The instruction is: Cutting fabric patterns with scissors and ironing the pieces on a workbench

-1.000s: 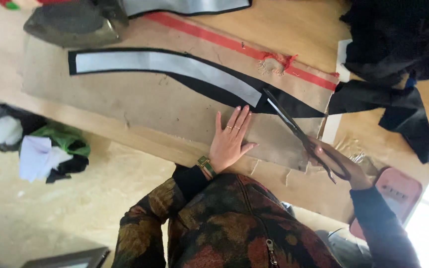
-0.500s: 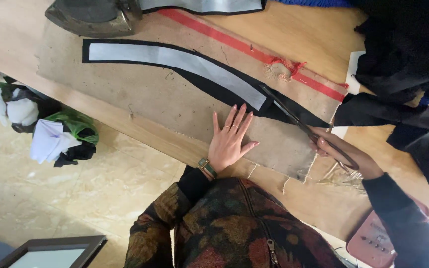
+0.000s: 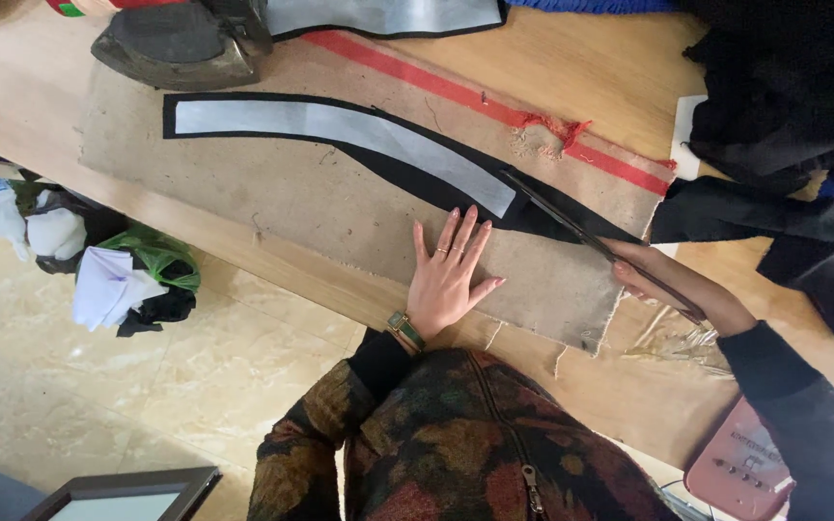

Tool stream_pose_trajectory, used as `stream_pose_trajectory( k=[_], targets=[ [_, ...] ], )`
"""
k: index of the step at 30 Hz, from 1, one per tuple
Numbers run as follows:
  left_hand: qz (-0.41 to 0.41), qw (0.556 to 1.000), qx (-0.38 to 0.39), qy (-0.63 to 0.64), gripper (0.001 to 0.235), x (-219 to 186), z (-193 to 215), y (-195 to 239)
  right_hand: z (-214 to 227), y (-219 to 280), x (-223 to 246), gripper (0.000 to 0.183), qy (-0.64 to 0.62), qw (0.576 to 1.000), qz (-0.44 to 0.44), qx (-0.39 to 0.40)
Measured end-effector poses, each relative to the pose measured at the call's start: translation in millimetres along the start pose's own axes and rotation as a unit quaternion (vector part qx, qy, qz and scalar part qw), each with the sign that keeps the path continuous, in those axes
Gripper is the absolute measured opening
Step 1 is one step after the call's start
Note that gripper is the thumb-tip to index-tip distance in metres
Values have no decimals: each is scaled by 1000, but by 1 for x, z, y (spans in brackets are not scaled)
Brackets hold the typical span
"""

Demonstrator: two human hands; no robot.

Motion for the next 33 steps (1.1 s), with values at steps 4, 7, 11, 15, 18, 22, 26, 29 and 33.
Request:
stream_pose_trajectory(
  k=[4, 7, 11, 15, 18, 22, 26, 29, 33],
  targets=[
    [1, 1000, 1, 7, 88, 0, 3, -1, 2, 1, 10, 58, -49, 999, 2, 10],
    [1, 1000, -9, 16, 87, 0, 3, -1, 2, 5, 32, 61, 10, 999, 26, 17],
    [3, 1000, 7, -1, 89, 0, 0, 0, 1, -11, 12, 51, 54, 997, 51, -6],
    [4, 1000, -1, 3, 88, 0, 1, 0, -3, -31, -6, 48, 41, 997, 58, 0],
    [2, 1000, 0, 2, 88, 0, 3, 0, -2, -26, 20, 52, 50, 996, 74, -2],
    [7, 1000, 14, 18, 90, 0, -2, 0, -3, -29, 16, 55, 52, 995, 86, 6],
    [7, 1000, 1, 17, 89, 0, 0, 0, -4, -38, -5, 54, 81, 992, 96, -12],
    [8, 1000, 6, 18, 88, 0, 1, -1, -5, -47, -29, 65, -28, 998, 52, 11],
    [3, 1000, 23, -2, 93, 1, -2, -1, -3, -35, 9, 70, -112, 993, 10, 47]
  ],
)
Point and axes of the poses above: each hand's wrist, its own y-axis away from the middle knuckle, its own z-axis out of the back of the hand, x = y × z, the point moved 2 cm from there along -y, towards the middle knuckle
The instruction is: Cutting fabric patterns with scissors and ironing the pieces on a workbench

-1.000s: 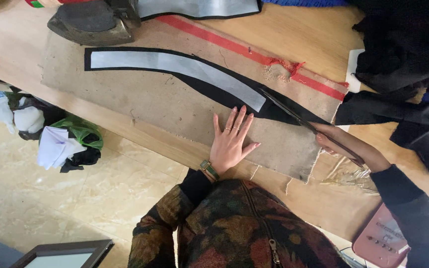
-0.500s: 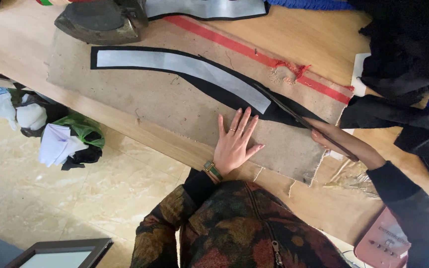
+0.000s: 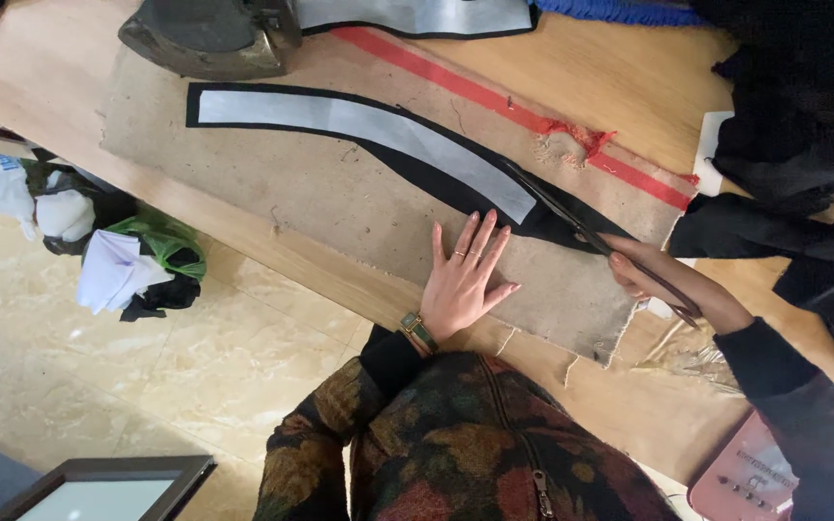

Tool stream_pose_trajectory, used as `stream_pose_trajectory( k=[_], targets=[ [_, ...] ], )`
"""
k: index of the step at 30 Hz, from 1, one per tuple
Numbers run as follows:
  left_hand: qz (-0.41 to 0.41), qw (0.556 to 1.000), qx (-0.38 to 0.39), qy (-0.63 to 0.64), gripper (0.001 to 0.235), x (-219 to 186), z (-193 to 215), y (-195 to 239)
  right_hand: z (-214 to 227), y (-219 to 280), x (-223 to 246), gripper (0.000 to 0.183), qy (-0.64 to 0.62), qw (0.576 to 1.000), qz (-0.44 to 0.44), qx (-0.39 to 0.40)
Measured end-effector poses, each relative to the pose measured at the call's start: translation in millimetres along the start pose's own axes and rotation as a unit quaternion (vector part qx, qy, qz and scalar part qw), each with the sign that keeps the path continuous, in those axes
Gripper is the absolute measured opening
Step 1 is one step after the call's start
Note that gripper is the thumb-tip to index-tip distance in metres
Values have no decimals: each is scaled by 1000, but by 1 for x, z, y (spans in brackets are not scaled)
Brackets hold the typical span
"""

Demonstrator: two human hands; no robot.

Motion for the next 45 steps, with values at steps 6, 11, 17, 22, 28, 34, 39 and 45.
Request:
stream_pose_trajectory(
  k=[6, 11, 17, 22, 28, 34, 39, 45],
  targets=[
    [2, 1000, -5, 3, 91, 0, 3, 0, 13, -17, -22, 54, 186, 981, -17, -52],
    [3, 1000, 2, 2, 92, 0, 1, 0, 4, -20, 15, 55, 155, 987, 5, -42],
    [1, 1000, -4, 10, 90, 0, 2, 0, 1, -17, 36, 63, 201, 979, 19, -38],
    [-1, 1000, -3, 11, 90, 0, 3, 0, -5, -16, 45, 59, 124, 991, -8, -50],
    [-1, 1000, -5, 2, 91, 1, 0, 1, -2, -19, 38, 60, 13, 997, -65, -39],
    [-34, 944, -121, 306, 57, -5, -17, 12, 10, -5, 9, 52, 95, 995, 16, -19],
    [-14, 949, -161, 270, 37, -2, -21, 3, 13, 28, 1, 80, 68, 996, 64, -14],
    [-28, 991, -86, 96, 24, -18, -15, -43, -16, 71, 45, 78, 25, 994, 96, -36]
  ],
)
Point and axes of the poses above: each hand's wrist, its own y-axis away from the middle knuckle, its own z-axis out of the back of the hand, x = y × z, the point moved 2 cm from there along -y, towards the middle knuckle
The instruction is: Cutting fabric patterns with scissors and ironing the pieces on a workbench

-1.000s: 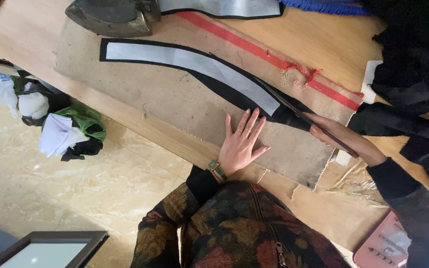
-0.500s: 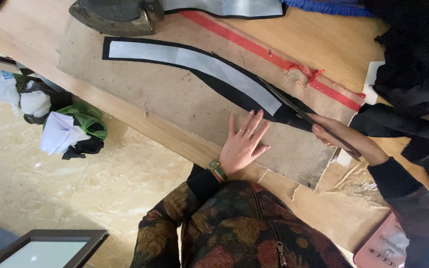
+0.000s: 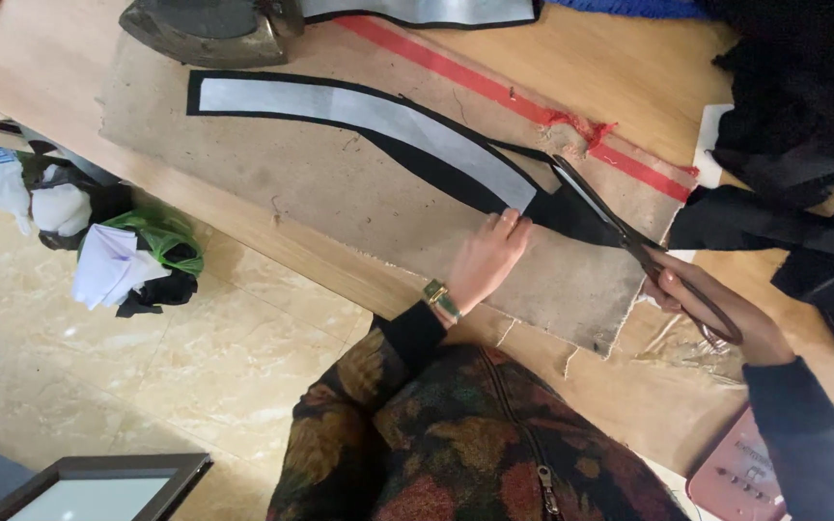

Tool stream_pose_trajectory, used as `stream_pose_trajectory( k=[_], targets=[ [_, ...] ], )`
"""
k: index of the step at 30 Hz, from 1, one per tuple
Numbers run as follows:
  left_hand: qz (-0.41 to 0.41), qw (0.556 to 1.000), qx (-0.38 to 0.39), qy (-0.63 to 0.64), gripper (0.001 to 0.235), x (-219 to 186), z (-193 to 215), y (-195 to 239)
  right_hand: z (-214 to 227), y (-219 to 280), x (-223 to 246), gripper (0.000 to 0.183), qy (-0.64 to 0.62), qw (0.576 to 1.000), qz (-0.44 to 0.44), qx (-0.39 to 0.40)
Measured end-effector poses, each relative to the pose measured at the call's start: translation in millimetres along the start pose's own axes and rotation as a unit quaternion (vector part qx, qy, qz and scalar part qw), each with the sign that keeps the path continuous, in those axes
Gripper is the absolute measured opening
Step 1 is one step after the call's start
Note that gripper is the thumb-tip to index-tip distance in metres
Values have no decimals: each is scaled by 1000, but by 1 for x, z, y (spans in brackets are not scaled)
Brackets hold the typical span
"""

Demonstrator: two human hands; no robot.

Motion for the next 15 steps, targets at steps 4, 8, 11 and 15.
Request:
stream_pose_trajectory(
  k=[4, 8, 11, 15],
  targets=[
    [-1, 996, -55, -69, 17, 4, -7, -10, -4, 20, -30, 66, 41, 999, 1, 8],
    [-41, 995, -18, -90, 30, 6, 7, -9, -15, 34, -60, 70, -32, 999, -41, -2],
    [-72, 990, -31, -115, 26, 12, 0, -9, -24, 41, -50, 72, -43, 998, -52, 3],
    [-111, 985, -79, -107, 23, 18, -7, -12, -35, 48, -2, 64, -24, 998, -40, -29]
  ],
)
Point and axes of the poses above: each hand's wrist, its own y-axis away from the middle knuckle, its own z-axis out of the back of the hand, x = y × z, the point moved 2 cm from there along -y, towards the middle knuckle
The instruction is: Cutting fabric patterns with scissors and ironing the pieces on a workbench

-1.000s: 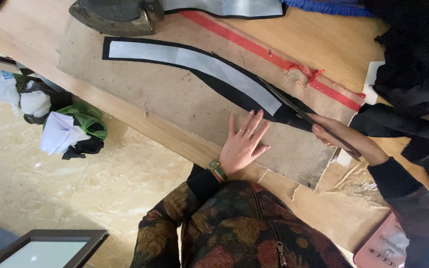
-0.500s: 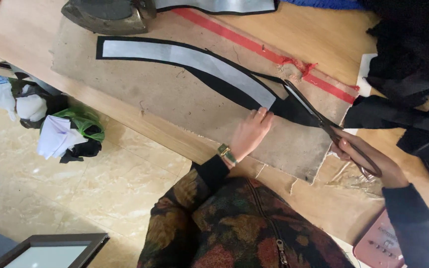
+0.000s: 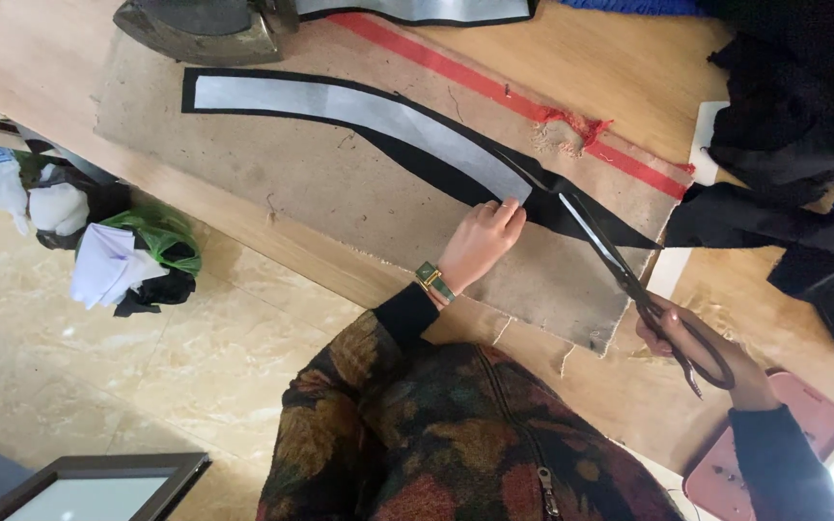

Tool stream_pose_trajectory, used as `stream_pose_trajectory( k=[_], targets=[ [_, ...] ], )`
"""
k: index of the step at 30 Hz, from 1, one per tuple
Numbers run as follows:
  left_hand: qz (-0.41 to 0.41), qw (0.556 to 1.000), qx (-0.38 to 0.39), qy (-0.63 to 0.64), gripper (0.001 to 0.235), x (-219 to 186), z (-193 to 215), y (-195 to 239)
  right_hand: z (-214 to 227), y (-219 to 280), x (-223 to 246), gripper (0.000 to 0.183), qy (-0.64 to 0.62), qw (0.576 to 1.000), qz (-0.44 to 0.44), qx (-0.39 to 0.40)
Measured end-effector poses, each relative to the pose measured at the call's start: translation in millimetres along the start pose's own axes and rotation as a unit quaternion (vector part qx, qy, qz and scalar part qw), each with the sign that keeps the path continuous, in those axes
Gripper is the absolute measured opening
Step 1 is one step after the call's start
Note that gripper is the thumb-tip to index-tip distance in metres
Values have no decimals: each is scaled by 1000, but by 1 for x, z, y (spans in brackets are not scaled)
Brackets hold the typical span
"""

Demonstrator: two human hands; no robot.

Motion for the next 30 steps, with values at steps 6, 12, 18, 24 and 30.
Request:
stream_pose_trajectory(
  k=[6, 12, 18, 24, 30],
  targets=[
    [16, 999, 28, 22, 34, -2, 1, 4, 12, -5, -44, 68, 27, 1000, 3, -6],
    [68, 995, 68, -9, 27, 11, 12, 9, -4, 4, 12, 61, -11, 999, 6, 34],
    [135, 982, 74, 106, 40, -9, -11, 57, 4, -8, -13, 72, -15, 993, 22, 116],
    [60, 996, 34, 60, 23, -9, 17, 50, -1, -22, 28, 52, -74, 989, -23, 129],
    [66, 994, 25, 86, 60, -14, 3, 63, 11, -49, -10, 71, 26, 989, 18, 148]
  ],
)
Point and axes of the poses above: each hand's wrist, its own y-axis away from the middle knuckle, its own z-axis out of the back of the hand, x = y × z, the point moved 2 cm from there along -y, towards the middle knuckle
